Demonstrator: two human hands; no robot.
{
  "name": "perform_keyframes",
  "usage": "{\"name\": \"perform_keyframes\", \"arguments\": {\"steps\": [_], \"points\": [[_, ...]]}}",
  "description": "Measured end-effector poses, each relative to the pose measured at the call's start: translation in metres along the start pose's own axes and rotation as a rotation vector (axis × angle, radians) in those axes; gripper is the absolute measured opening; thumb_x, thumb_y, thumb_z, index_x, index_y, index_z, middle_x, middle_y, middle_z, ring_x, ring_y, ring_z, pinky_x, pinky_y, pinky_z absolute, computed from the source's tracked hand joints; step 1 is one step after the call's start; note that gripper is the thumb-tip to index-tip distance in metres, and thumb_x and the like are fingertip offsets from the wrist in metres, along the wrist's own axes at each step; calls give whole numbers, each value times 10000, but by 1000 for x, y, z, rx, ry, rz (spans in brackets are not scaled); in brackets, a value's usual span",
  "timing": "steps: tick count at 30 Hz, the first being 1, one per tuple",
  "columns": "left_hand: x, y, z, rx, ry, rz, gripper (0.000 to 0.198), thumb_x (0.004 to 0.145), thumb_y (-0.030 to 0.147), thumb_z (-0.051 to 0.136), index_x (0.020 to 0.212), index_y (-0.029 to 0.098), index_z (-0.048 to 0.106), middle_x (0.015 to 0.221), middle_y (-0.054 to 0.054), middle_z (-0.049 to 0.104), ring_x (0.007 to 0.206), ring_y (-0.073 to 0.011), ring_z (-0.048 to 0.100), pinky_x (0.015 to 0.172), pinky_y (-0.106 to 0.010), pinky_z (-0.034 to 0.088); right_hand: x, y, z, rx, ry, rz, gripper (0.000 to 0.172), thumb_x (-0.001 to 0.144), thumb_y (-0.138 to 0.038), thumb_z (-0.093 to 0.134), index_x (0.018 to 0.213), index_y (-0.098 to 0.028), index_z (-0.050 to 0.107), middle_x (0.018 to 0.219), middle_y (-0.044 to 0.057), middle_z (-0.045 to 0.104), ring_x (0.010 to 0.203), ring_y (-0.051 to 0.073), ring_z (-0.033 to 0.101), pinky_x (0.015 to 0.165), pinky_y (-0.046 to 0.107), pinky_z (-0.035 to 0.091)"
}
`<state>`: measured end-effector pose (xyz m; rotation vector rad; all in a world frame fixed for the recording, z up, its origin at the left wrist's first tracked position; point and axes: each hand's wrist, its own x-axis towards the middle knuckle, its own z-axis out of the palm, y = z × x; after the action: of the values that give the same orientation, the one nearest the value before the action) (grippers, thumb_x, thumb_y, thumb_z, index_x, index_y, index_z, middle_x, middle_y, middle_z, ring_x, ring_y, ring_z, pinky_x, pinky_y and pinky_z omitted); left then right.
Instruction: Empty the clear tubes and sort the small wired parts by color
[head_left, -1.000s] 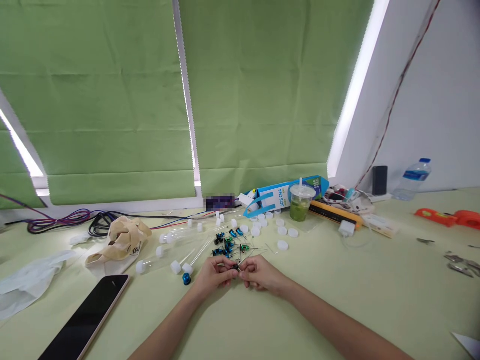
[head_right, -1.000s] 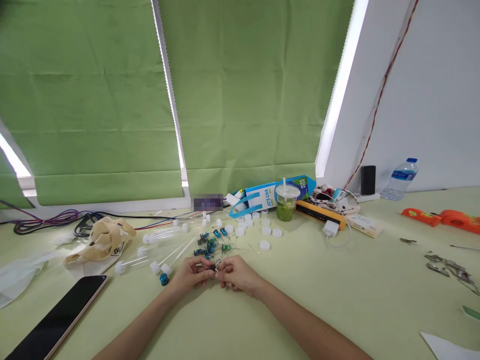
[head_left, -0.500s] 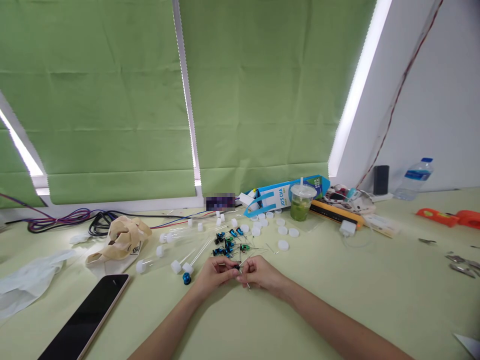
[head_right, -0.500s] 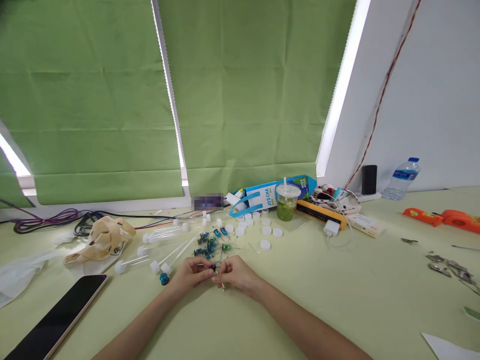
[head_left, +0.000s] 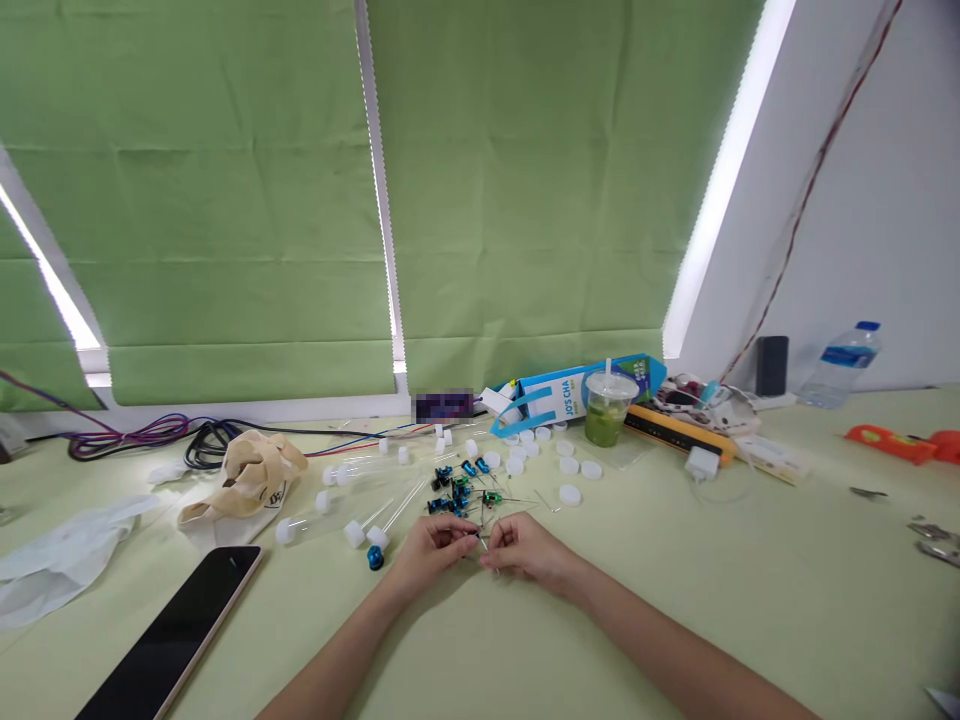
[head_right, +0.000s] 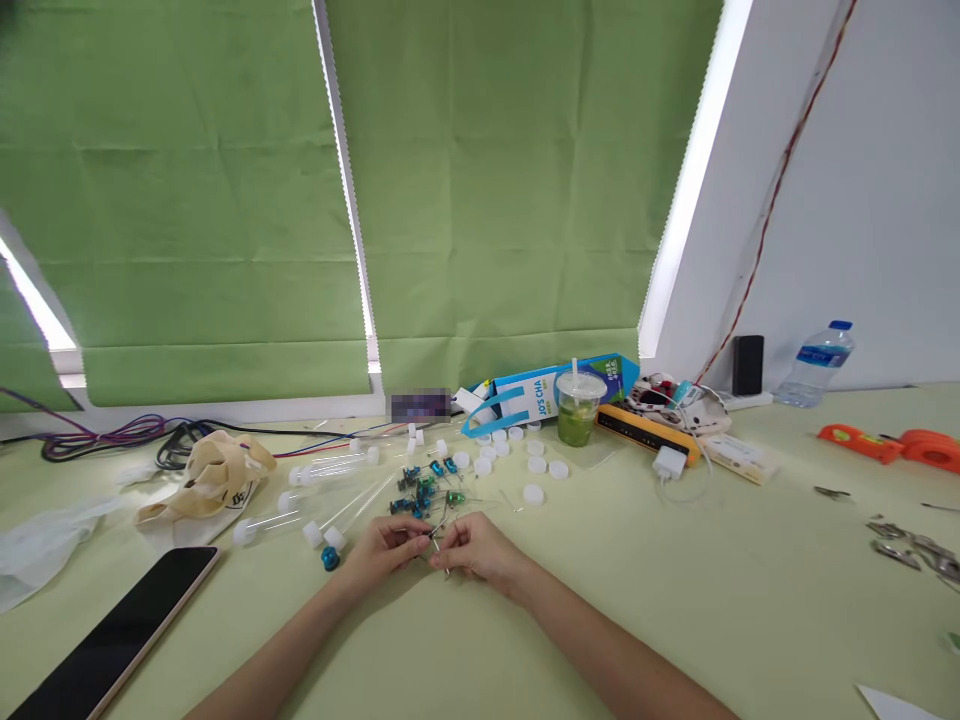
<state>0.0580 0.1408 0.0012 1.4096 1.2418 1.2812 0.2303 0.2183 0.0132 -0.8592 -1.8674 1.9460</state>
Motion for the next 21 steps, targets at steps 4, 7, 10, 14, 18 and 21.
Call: {"name": "perform_keyframes", "arguments": {"steps": [4,7,10,14,18,21], "points": [[-3,7,5,161,-12,69,263,791,340,565,943,161,683,751,-47,630,631,-120,522,562,-210,376,-1,-1,-2,24,-28,24,302,605,-362,726,675,-155,518,506,-46,584,302,6,280,309,166,104],[-7,14,10,419,16,157,249,825,264,472,911,188,693,742,-37,608,639,-130,516,576,-223,367,-3,-3,-4,64,-56,17,295,669,-412,664,729,-165,514,492,-35,596,275,11,267,304,164,90],[-10,17,15,643,27,241,278,806,183,428,906,211,687,689,-21,561,630,-138,500,576,-229,355,-5,-3,-5,91,-44,5,295,685,-426,643,727,-157,530,451,-49,560,264,10,272,303,160,106],[-14,16,15,786,101,255,288,748,146,449,945,215,647,744,-29,556,648,-153,526,593,-239,377,-3,-2,-4,98,5,-1,316,688,-444,631,767,-144,572,450,-59,540,270,2,283,308,152,120],[-13,13,4,896,213,207,235,680,104,460,836,202,606,748,-20,547,651,-161,542,591,-248,399,-2,-1,-5,73,-4,19,368,680,-414,643,911,-130,606,421,-60,532,255,8,269,303,156,109],[-10,10,-4,939,320,222,277,633,52,439,826,197,576,805,-31,560,763,-192,553,670,-284,430,-1,0,-6,61,2,23,367,688,-424,633,910,-135,586,419,-58,536,253,12,269,303,153,114]]}}
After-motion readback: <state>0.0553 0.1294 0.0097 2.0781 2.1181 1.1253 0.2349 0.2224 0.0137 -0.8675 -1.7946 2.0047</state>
